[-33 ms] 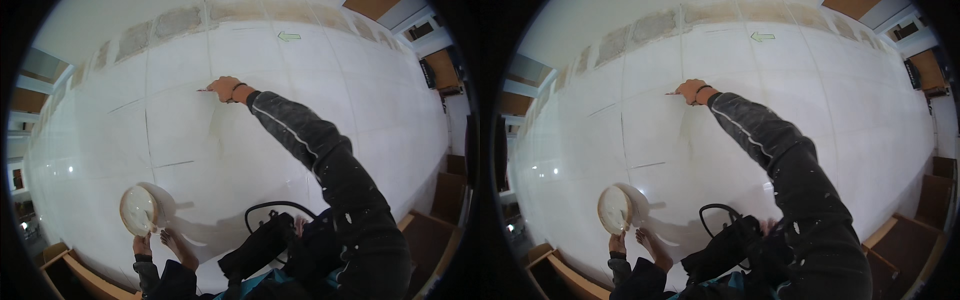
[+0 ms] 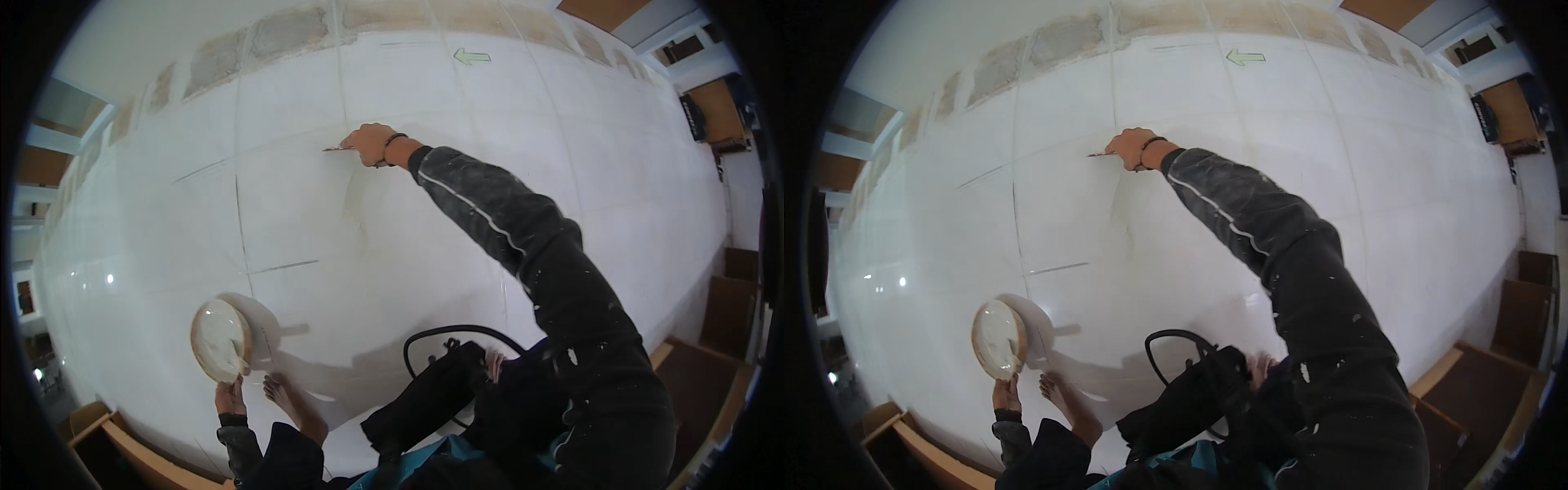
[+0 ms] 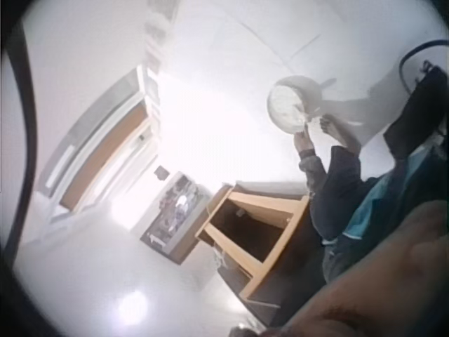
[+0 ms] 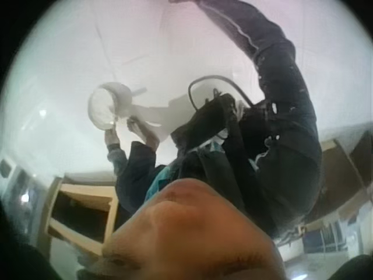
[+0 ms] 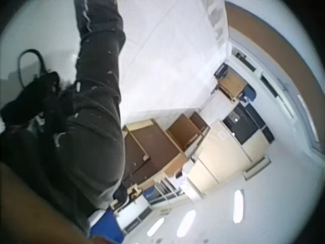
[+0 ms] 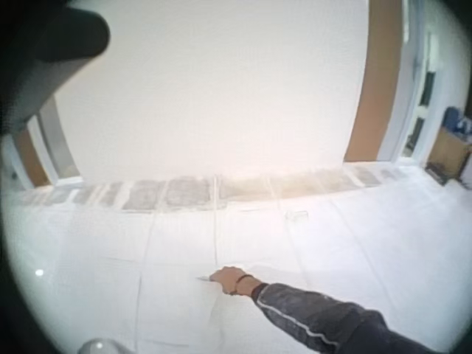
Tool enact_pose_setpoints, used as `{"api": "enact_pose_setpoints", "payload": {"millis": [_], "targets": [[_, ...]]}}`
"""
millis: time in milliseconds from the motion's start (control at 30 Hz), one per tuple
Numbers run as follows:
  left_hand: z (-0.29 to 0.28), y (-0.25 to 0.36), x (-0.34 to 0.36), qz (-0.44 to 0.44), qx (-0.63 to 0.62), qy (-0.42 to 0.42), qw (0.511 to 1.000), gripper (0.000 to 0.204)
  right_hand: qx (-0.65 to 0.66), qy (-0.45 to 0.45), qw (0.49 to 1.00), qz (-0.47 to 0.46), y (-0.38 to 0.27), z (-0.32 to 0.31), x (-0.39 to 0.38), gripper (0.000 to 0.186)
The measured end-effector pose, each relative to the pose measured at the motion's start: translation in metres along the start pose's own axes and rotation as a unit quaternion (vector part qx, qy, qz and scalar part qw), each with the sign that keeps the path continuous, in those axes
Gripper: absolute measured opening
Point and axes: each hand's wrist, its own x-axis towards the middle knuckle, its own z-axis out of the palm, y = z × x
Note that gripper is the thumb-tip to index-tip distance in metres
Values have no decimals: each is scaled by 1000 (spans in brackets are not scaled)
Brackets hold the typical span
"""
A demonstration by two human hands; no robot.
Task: The person applies white grout to the gaps between floor tiles using a red spreader tool, scooping material from a round container and smoothing it into the seams.
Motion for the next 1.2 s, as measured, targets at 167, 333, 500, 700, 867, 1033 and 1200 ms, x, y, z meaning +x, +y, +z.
{"api": "enact_pose_setpoints", "payload": {"millis": [167,333,500,700,867,1033,1200], "targets": [[-32,249,6,140,171,31,975,37,129,38,988,-80,-104,33,-22,51],[-39,146,37,101,104,12,989,40,60,-70,994,-65,-86,81,-130,44],[-12,18,75,47,85,40,994,42,42,-61,997,3,-19,90,-202,44],[6,28,60,54,71,91,992,49,285,152,931,170,-35,70,-230,36],[5,21,39,96,-30,74,992,55,222,272,924,152,-98,100,-202,34],[19,12,7,142,54,149,977,49,-7,225,974,18,-152,161,-159,49],[-30,-31,-2,342,320,175,866,45,-93,174,979,-53,-187,184,-167,53]]}}
